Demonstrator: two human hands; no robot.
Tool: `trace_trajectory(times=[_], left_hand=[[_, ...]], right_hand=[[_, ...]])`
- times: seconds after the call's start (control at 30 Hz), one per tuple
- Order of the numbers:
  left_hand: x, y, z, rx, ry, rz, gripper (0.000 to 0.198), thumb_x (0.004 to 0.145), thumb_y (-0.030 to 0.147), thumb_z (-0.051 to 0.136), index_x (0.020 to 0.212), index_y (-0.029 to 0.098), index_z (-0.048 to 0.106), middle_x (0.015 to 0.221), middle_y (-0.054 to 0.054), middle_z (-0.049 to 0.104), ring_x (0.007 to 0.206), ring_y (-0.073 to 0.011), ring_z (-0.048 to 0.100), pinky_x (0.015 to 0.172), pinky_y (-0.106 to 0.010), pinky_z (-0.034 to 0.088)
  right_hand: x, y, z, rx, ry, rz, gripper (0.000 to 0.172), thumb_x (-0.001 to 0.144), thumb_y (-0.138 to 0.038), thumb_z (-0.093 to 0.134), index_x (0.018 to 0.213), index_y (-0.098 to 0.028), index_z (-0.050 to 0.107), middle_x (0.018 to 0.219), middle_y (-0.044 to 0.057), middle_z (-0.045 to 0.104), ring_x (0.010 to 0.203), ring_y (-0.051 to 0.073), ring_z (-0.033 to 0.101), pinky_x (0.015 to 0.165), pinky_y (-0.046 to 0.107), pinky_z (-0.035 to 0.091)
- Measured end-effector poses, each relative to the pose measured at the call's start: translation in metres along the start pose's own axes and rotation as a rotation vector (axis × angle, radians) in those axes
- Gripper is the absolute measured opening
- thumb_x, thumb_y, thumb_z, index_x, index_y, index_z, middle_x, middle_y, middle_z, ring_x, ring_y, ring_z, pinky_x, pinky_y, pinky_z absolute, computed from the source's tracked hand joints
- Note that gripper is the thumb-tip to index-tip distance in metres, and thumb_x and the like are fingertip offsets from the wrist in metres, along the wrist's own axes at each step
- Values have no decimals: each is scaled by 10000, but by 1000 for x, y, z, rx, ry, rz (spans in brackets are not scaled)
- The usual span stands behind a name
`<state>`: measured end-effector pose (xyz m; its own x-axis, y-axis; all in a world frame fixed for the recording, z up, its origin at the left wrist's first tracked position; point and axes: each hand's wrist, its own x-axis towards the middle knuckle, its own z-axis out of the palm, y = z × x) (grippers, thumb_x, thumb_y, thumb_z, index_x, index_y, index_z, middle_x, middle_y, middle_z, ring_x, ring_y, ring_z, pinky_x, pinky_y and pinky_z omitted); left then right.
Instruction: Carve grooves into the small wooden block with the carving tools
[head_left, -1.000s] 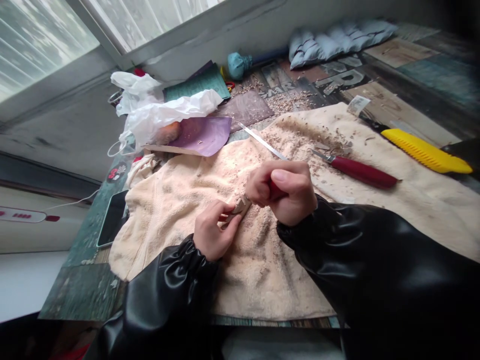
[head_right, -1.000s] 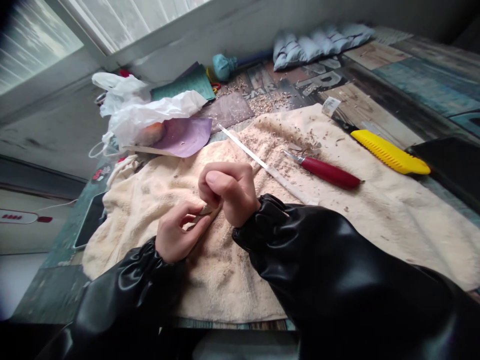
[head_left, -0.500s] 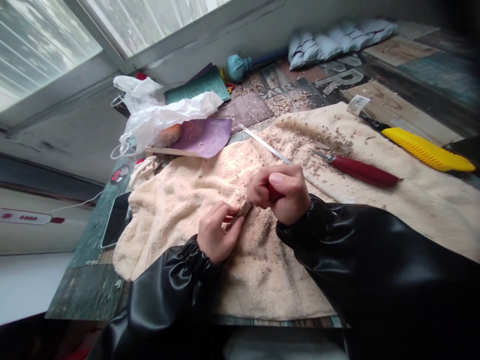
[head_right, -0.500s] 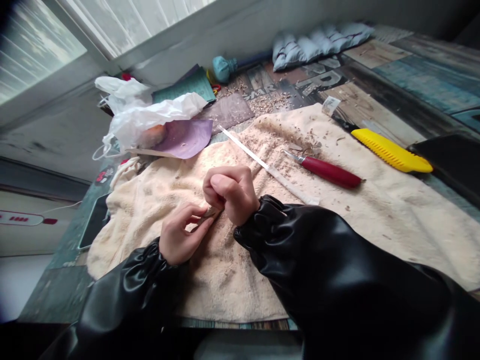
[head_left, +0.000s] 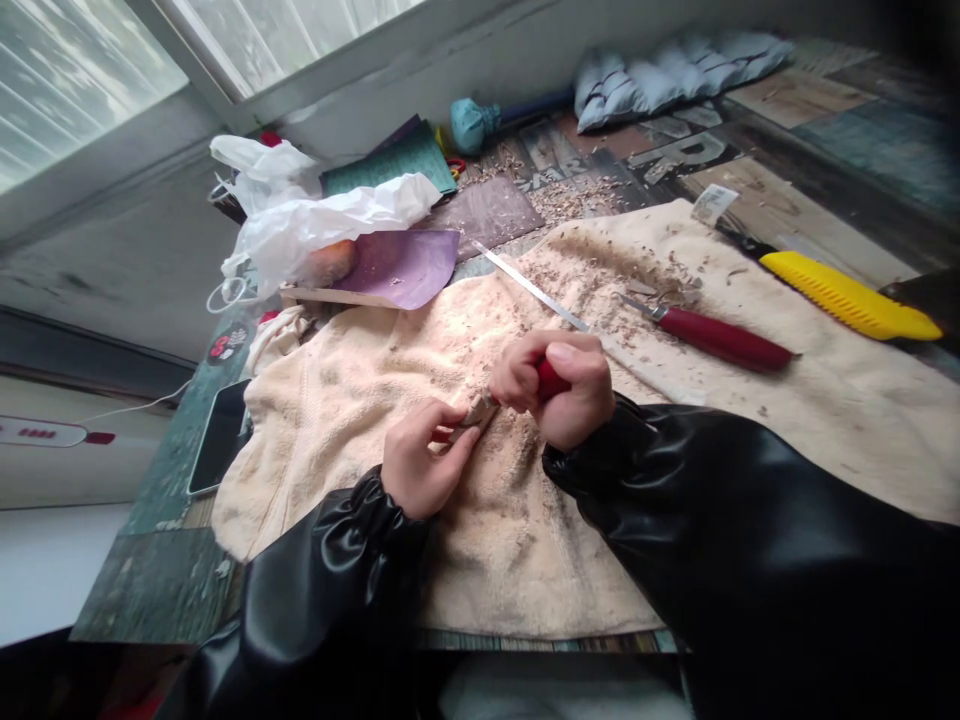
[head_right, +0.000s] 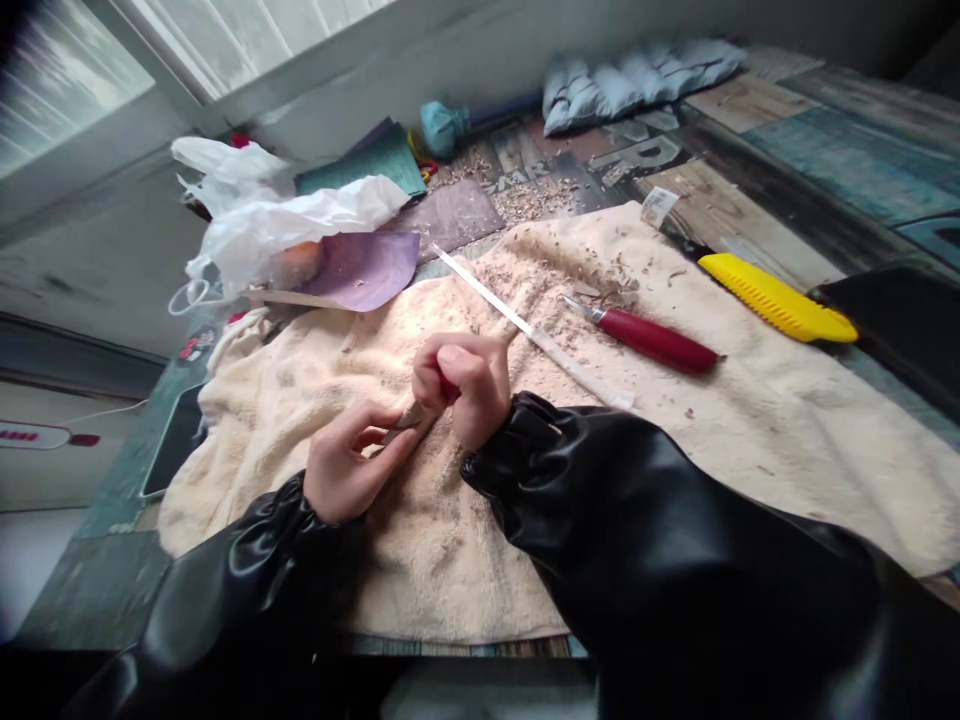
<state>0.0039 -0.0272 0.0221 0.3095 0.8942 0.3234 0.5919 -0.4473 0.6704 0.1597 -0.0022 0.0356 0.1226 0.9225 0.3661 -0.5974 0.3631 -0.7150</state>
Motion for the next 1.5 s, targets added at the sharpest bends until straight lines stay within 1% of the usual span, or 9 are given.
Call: trace_trajectory(times=[0.1,0.17,0.27,0.37,0.5,0.7,1.0,1.23,1.5], left_hand=[[0,-1,0,34,20,-12,70,749,178,673,781,140,624,725,-25,625,608,-114,607,538,-229,588],[0,-1,0,43,16,-24,75,746,183,676,777,138,626,716,-25,628,601,-116,606,543,-240,588],[0,0,0,38,5,-34,63,753,190,669,773,146,629,713,-23,628,610,-119,604,549,-246,588],[0,3,1,32,-6,-28,46,764,188,658,784,156,631,730,-26,631,644,-129,607,562,-252,590],[-1,3,1,8,-22,-31,32,775,182,644,791,157,633,748,-33,627,668,-133,605,585,-265,598],[-2,2,3,9,-14,-20,46,777,180,644,813,165,620,792,-34,636,702,-140,618,593,-267,604],[-1,4,2,2,-33,9,29,778,144,631,794,147,607,765,-33,609,655,-115,598,566,-235,596],[0,5,1,53,-38,41,33,784,148,631,799,166,607,770,-24,622,665,-115,604,578,-233,592],[1,5,0,53,-26,74,29,780,128,633,796,138,611,752,-19,601,637,-92,593,554,-181,578]], right_hand=[[-6,5,-2,-13,19,-40,284,724,-320,450,466,-206,482,376,-32,398,348,106,343,381,262,270],[-7,6,-3,-29,4,-41,277,730,-314,448,479,-203,487,392,-30,418,349,102,332,386,263,270],[-5,0,-1,-60,-58,-8,264,737,-269,453,488,-193,498,415,-23,445,362,100,340,395,266,268],[1,-10,3,-76,-125,20,259,727,-243,473,474,-192,487,415,-24,425,379,106,365,397,268,261],[7,-22,7,-85,-166,14,261,737,-240,468,480,-195,482,430,-25,423,386,102,362,398,271,249],[9,-25,6,-84,-268,25,275,734,-229,465,462,-200,439,415,-37,385,386,89,339,402,260,230],[15,-31,6,-100,-285,61,285,743,-234,450,460,-213,444,412,-37,386,380,95,329,397,273,222],[15,-32,4,-107,-353,68,276,750,-249,452,478,-213,424,412,-41,360,380,89,321,392,266,204],[19,-32,-2,-79,-328,95,302,758,-265,486,464,-202,447,397,-33,369,359,87,333,393,263,253]])
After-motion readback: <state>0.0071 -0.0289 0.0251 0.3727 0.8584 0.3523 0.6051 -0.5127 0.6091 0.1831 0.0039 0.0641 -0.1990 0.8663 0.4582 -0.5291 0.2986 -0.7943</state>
